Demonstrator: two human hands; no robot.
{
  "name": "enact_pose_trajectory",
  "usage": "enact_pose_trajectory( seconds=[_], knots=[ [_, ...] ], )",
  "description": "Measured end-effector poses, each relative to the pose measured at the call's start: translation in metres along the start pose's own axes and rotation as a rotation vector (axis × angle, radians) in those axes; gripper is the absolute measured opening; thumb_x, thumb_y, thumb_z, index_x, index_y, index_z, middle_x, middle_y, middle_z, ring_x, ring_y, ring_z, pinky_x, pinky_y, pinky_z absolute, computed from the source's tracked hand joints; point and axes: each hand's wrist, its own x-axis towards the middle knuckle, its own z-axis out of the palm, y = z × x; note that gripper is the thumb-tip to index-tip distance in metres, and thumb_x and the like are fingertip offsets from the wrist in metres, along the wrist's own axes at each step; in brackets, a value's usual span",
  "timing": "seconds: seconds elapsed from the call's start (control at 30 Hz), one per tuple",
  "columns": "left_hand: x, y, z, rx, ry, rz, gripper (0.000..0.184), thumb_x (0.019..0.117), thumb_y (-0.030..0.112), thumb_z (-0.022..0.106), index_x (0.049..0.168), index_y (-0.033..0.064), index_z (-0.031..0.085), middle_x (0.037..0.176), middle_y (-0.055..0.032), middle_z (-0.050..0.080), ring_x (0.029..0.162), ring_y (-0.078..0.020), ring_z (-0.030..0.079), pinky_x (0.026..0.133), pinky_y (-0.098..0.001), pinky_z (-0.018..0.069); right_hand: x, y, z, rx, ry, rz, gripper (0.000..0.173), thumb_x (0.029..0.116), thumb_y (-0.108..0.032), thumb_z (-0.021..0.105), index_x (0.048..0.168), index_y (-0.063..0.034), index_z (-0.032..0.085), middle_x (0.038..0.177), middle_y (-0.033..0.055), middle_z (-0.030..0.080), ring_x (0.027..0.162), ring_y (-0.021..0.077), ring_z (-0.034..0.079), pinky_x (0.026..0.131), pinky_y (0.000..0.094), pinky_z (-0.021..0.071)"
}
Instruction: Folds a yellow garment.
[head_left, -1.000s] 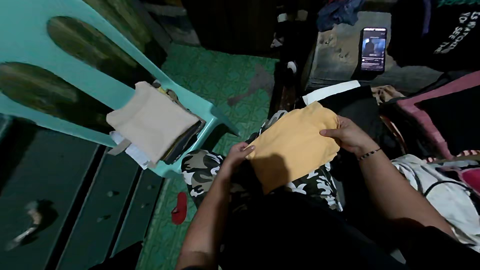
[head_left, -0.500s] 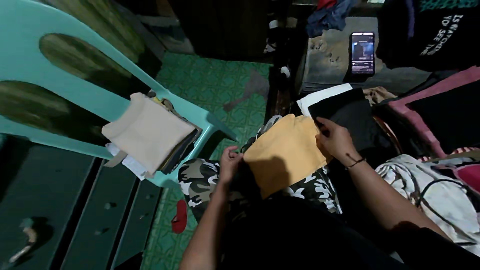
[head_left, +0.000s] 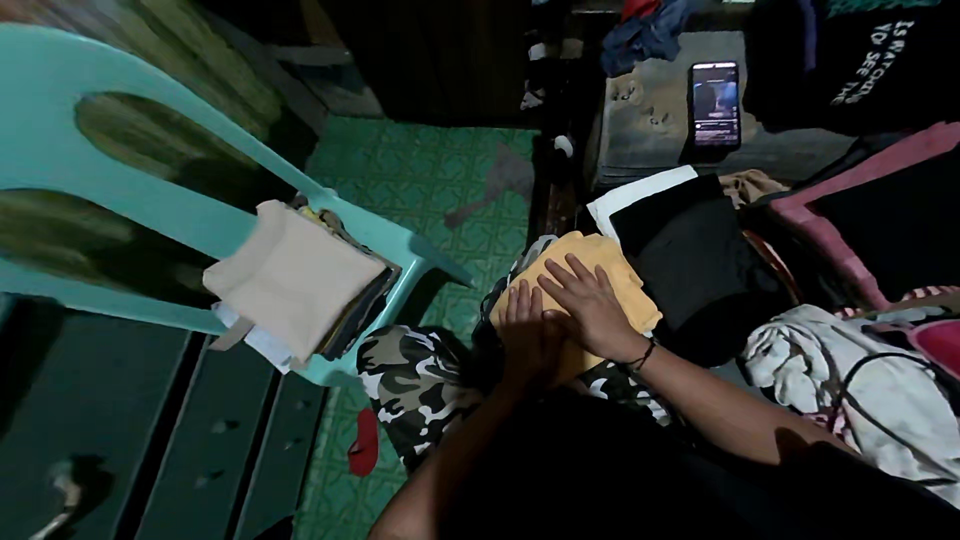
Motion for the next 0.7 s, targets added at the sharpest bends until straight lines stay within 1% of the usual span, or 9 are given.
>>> enact_pose_trajectory(
  seconds=[0.13,0.3,0.37,0.47,0.53,0.6,0.63,0.67,0.7],
  knots=[
    [-0.005,-0.007,0.007,-0.037,0.046,-0.025,0.073,0.1061,0.053,0.031,0.157,0.0001,0.035,0.167,-0.022,0.022,0.157,-0.0374,0.015,0.125,-0.0616,0.0119,0.007,0.018,-0.004,0.123,-0.011,0.087,0.063,0.1026,-0.064,0.038,0.156,-0.0304,0.046,0.169,-0.0012,0.028,0.158,0.0312,0.013,0.121,0.0707,0.0128],
    [-0.013,-0.019,0.01,-0.117,0.027,-0.187,0.071,0.107,0.046,0.033,0.162,0.0024,0.024,0.169,-0.0193,0.016,0.157,-0.0345,0.014,0.125,-0.0624,0.0118,0.012,0.033,-0.003,0.219,0.02,0.121,0.067,0.102,-0.064,0.039,0.158,-0.0287,0.041,0.171,0.0036,0.022,0.158,0.0313,0.013,0.124,0.062,0.0172],
    [-0.016,-0.025,0.008,-0.111,-0.04,-0.29,0.074,0.1062,0.048,0.029,0.163,0.002,0.018,0.17,-0.0198,0.013,0.158,-0.0357,0.009,0.123,-0.0679,0.0064,0.014,0.039,-0.003,0.265,0.032,0.154,0.068,0.1023,-0.064,0.04,0.16,-0.0271,0.039,0.171,0.0055,0.02,0.158,0.0315,0.013,0.125,0.0606,0.0191],
    [-0.022,-0.045,0.009,-0.164,-0.099,-0.413,0.074,0.1073,0.049,0.023,0.163,0.0021,0.014,0.17,-0.0225,0.008,0.158,-0.0388,0.006,0.122,-0.0694,0.0077,0.015,0.044,-0.009,0.362,0.003,0.26,0.071,0.104,-0.06,0.04,0.164,-0.0235,0.03,0.173,0.0057,0.013,0.158,0.0287,0.015,0.124,0.0602,0.0222],
    [-0.024,-0.056,0.008,-0.338,-0.133,-0.516,0.072,0.109,0.043,0.021,0.163,-0.0013,0.004,0.169,-0.0267,0.005,0.157,-0.0386,0.009,0.126,-0.0597,0.0118,0.016,0.044,-0.013,0.379,-0.006,0.305,0.072,0.1044,-0.059,0.041,0.164,-0.0211,0.027,0.173,0.0066,0.011,0.158,0.0286,0.018,0.123,0.06,0.0243],
    [-0.028,-0.056,-0.002,-0.558,-0.173,-0.623,0.068,0.1113,0.041,0.017,0.163,0.0022,-0.002,0.169,-0.0254,0.009,0.157,-0.0328,0.017,0.127,-0.049,0.0183,0.015,0.037,-0.018,0.345,0.03,0.315,0.073,0.103,-0.06,0.044,0.162,-0.0187,0.033,0.172,0.0105,0.015,0.158,0.0326,0.015,0.124,0.0603,0.0215],
    [-0.033,-0.053,-0.008,-0.648,-0.168,-0.627,0.067,0.1115,0.044,0.016,0.164,0.0038,0.004,0.167,-0.0246,0.019,0.153,-0.0288,0.028,0.124,-0.045,0.0269,0.013,0.03,-0.023,0.326,0.07,0.295,0.073,0.1023,-0.06,0.045,0.161,-0.0177,0.036,0.171,0.0124,0.019,0.158,0.0344,0.014,0.125,0.0606,0.0193],
    [-0.038,-0.046,-0.017,-0.733,-0.146,-0.554,0.067,0.1118,0.045,0.016,0.162,0.0008,0.013,0.161,-0.0285,0.031,0.146,-0.0275,0.041,0.118,-0.0408,0.0383,0.011,0.019,-0.031,0.331,0.108,0.257,0.072,0.1014,-0.058,0.047,0.16,-0.0165,0.038,0.169,0.0129,0.023,0.157,0.0345,0.015,0.125,0.0603,0.0191],
    [-0.043,-0.032,-0.033,-0.816,-0.128,-0.366,0.066,0.1131,0.038,0.017,0.156,-0.0118,0.016,0.151,-0.0407,0.035,0.137,-0.0328,0.051,0.108,-0.0368,0.048,0.008,0.004,-0.043,0.379,0.132,0.2,0.072,0.1012,-0.054,0.05,0.16,-0.014,0.038,0.168,0.0125,0.026,0.157,0.032,0.02,0.125,0.0573,0.0214]
  ],
)
